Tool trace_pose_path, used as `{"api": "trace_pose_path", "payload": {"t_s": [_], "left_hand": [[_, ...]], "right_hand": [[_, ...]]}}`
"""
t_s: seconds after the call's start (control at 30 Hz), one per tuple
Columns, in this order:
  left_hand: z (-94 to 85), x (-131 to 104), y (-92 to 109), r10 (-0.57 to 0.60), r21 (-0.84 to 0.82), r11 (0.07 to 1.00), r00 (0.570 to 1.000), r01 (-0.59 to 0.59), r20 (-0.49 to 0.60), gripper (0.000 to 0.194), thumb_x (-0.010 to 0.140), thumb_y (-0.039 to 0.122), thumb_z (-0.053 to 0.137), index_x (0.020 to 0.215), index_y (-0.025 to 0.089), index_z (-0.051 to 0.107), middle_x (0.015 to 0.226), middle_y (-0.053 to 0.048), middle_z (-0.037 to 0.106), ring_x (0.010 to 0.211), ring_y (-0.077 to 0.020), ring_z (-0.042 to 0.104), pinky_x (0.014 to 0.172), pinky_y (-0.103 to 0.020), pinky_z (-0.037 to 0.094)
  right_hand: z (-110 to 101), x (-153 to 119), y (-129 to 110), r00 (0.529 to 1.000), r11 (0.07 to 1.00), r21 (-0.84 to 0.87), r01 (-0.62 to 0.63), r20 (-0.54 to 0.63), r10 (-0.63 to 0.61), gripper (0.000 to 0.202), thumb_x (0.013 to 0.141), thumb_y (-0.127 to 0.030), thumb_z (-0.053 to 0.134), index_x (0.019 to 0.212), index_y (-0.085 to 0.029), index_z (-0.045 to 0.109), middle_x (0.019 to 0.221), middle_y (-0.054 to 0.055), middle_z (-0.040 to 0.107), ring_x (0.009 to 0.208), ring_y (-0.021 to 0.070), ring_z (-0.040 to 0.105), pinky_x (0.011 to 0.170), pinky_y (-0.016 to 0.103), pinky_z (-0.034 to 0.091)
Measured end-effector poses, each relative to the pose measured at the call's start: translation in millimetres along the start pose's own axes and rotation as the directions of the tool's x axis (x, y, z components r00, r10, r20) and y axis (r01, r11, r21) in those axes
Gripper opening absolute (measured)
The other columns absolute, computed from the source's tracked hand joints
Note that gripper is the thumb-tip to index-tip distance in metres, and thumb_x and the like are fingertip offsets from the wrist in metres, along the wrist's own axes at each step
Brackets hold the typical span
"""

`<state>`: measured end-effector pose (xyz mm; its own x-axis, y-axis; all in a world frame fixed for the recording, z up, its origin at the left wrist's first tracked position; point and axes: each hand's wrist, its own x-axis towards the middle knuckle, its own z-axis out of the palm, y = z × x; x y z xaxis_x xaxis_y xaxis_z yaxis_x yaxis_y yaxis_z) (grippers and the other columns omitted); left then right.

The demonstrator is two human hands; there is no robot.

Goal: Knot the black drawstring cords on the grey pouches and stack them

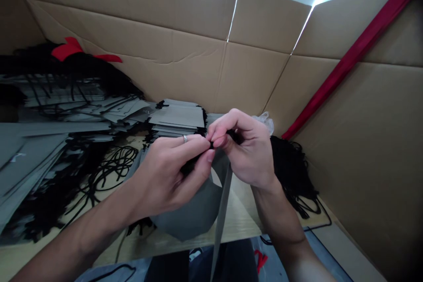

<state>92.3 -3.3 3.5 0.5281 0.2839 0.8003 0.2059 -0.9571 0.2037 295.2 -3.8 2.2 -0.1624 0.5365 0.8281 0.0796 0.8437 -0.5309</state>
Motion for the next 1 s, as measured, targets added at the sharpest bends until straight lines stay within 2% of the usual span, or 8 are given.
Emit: {"api": "trace_pose_path", "payload": {"t_s": [0.1,0.2,0.27,0.33,0.43,0.57,0.73,1.0], "left_hand": [[-2.4,0.2,3.1,-0.041,-0.037,0.998,0.999,0.042,0.026,0.026,0.11,0.009,0.057,0.088,0.022,0.051,0.069,0.008,0.04,0.056,-0.0081,0.037,0.053,-0.027,0.027],[-4.3,-1.5,2.5,-0.073,-0.129,0.988,0.995,0.082,0.068,0.028,0.115,0.012,0.052,0.089,0.021,0.051,0.069,0.009,0.04,0.055,-0.007,0.037,0.051,-0.024,0.028],[-4.2,-3.4,-0.2,-0.081,-0.165,0.982,0.993,0.094,0.084,0.028,0.119,0.015,0.051,0.092,0.02,0.055,0.07,0.008,0.044,0.056,-0.0069,0.039,0.052,-0.023,0.03],[-3.3,-4.9,-3.0,-0.07,-0.183,0.98,0.994,0.084,0.079,0.026,0.12,0.016,0.051,0.095,0.02,0.058,0.073,0.008,0.051,0.058,-0.0066,0.044,0.054,-0.022,0.033],[-2.1,-5.3,-4.2,-0.055,-0.224,0.972,0.996,0.068,0.066,0.025,0.119,0.014,0.05,0.096,0.021,0.058,0.075,0.008,0.054,0.06,-0.0061,0.046,0.056,-0.021,0.034],[-2.2,-3.1,-0.9,-0.091,-0.267,0.957,0.991,0.113,0.095,0.03,0.122,0.019,0.049,0.092,0.02,0.055,0.072,0.009,0.045,0.058,-0.0063,0.04,0.053,-0.021,0.03],[-3.0,-2.8,0.2,-0.061,-0.249,0.965,0.993,0.085,0.103,0.02,0.12,0.019,0.056,0.1,0.02,0.056,0.074,0.01,0.042,0.059,-0.0073,0.036,0.052,-0.022,0.03],[-5.4,-4.3,0.4,-0.058,-0.158,0.985,0.993,0.074,0.102,0.025,0.119,0.014,0.051,0.096,0.02,0.059,0.073,0.006,0.058,0.061,-0.0083,0.049,0.058,-0.024,0.038]], "right_hand": [[-2.7,1.0,-1.1,1.0,1.0,-0.007,0.014,0.005,-0.014,0.016,0.105,-0.019,0.082,0.09,-0.024,0.076,0.089,-0.001,0.079,0.08,0.0148,0.074,0.074,0.028,0.062],[-10.5,1.5,-4.9,0.999,1.0,-0.014,-0.005,0.048,0.006,0.007,0.11,-0.03,0.081,0.107,-0.024,0.082,0.095,0.001,0.082,0.085,0.0163,0.078,0.081,0.03,0.065],[-16.2,1.9,-5.8,0.995,1.0,0.007,-0.014,0.103,0.013,0.011,0.11,-0.03,0.081,0.119,-0.024,0.085,0.103,0.002,0.084,0.091,0.0161,0.079,0.085,0.03,0.065],[-19.6,2.5,-3.3,0.988,0.999,0.033,0.016,0.152,-0.021,0.022,0.105,-0.027,0.089,0.126,-0.025,0.086,0.109,0.003,0.084,0.095,0.0163,0.079,0.084,0.029,0.065],[-17.2,4.0,5.8,0.975,0.988,0.057,0.146,0.163,-0.154,0.026,0.096,-0.024,0.097,0.121,-0.025,0.088,0.104,0.003,0.085,0.087,0.0163,0.077,0.076,0.029,0.064],[-5.9,6.6,14.0,0.947,0.947,0.063,0.315,0.05,-0.318,0.01,0.097,-0.021,0.097,0.103,-0.019,0.089,0.09,0.003,0.084,0.078,0.0156,0.077,0.071,0.029,0.064],[-1.4,8.3,9.7,0.93,0.93,0.001,0.367,-0.019,-0.367,0.011,0.096,-0.019,0.097,0.093,-0.017,0.086,0.085,0.004,0.082,0.076,0.0146,0.075,0.068,0.028,0.062],[-13.6,6.8,5.5,0.952,0.952,-0.044,0.304,-0.004,-0.305,0.015,0.099,-0.007,0.087,0.094,-0.02,0.087,0.083,0.003,0.084,0.077,0.0167,0.074,0.07,0.033,0.062]]}}
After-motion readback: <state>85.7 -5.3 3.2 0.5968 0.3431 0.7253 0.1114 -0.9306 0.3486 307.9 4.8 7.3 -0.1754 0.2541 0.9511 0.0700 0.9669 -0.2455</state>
